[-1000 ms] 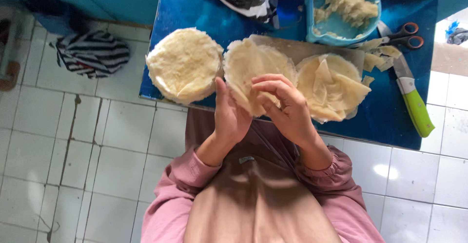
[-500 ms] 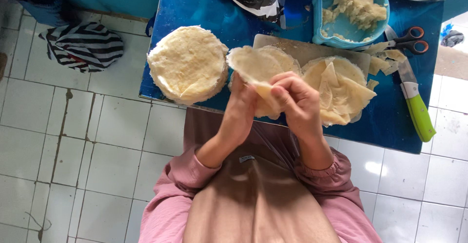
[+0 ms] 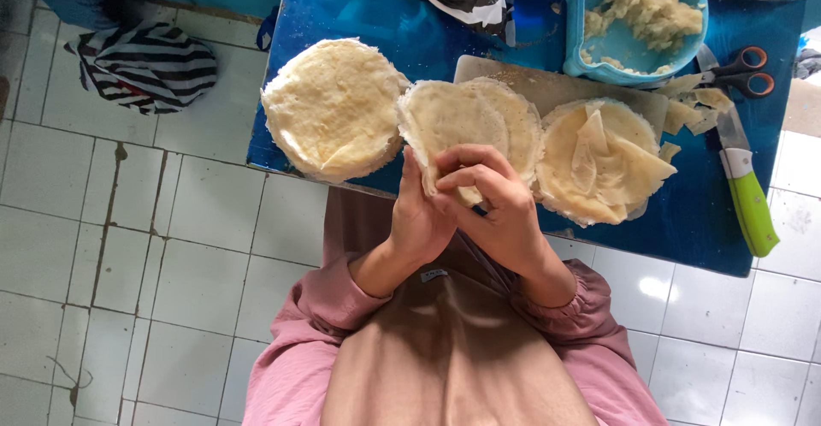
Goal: The person sits at a small blue table and peels thin layers apart from round stacked pastry sheets by hand, one disc at a time. They separate each sheet into individual layers, place the peeled sheets on the cutting board, and drop torn scraps into a blue container beside the stack.
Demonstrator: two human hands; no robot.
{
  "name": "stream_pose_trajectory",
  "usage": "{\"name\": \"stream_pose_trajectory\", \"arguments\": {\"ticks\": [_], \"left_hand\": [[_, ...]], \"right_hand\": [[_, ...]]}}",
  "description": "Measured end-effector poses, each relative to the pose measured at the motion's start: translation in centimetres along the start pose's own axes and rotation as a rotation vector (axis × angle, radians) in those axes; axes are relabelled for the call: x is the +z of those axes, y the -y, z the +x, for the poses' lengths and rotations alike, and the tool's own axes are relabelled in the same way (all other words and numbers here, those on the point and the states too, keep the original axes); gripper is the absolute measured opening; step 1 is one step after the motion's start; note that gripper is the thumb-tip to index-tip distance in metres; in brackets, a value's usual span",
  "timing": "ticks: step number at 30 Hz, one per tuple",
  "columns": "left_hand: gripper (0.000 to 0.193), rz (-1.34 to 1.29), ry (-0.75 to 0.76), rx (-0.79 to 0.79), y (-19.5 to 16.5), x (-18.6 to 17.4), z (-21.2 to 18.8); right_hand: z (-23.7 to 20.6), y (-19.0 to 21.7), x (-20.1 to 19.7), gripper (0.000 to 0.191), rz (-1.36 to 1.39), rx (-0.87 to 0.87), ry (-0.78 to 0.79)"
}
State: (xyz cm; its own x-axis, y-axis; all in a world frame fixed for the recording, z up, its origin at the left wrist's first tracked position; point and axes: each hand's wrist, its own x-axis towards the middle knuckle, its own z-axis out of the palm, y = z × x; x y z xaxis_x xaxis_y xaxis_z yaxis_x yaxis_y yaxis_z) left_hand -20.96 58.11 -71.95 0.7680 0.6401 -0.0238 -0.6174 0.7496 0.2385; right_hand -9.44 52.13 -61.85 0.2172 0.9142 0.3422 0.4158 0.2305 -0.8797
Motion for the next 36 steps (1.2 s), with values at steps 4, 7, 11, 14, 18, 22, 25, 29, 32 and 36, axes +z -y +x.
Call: {"name": "stream_pose_trajectory", "arguments": {"ticks": [4,7,11,14,18,22,25,29,32,36], "left_hand": [[0.067,0.109,-0.052,-0.025,-0.3,1.3,0.0],[0.056,0.657,0.038,0.088,-0.3,2.1,-0.1],[0.039,0.874,-0.093,0.090,-1.0,3.0,-0.6],[0.031,1.223,-0.081,0.264,-2.2,3.8,-0.7],[0.022,1.368,-0.132,0.489,-3.0,5.0,-0.4],[0.013,1.369,-0.140,0.522,-2.7,5.4,0.0],[0.019,1.253,-0.083,0.480,-2.5,5.1,0.0],[0.013,1.245,-0.160,0.429,-2.4,4.6,-0.1],[0.015,1.285,-0.112,0.506,-2.4,4.3,-0.1],[0.016,1.112,-0.184,0.385,-2.8,3.8,-0.4]], "right_hand": [[-0.2,-0.8,-0.1,0.009,0.160,0.075,-0.026],[-0.5,-1.5,0.0,0.006,0.316,0.126,-0.067],[-1.4,-2.6,-0.1,0.006,0.403,0.264,-0.233],[-1.9,-3.3,-0.7,0.005,0.429,0.315,-0.382],[-1.8,-3.6,-0.6,0.011,0.478,0.256,-0.484],[-1.5,-1.8,0.7,0.043,0.557,0.131,-0.306],[-0.9,-0.4,0.5,0.062,-0.124,0.060,-0.193],[-0.7,0.2,0.0,0.072,-0.219,-0.051,-0.111],[-0.9,-1.1,-0.1,0.048,-0.043,0.044,-0.164],[-1.2,-4.2,-2.4,0.030,0.749,0.381,-0.359]]}}
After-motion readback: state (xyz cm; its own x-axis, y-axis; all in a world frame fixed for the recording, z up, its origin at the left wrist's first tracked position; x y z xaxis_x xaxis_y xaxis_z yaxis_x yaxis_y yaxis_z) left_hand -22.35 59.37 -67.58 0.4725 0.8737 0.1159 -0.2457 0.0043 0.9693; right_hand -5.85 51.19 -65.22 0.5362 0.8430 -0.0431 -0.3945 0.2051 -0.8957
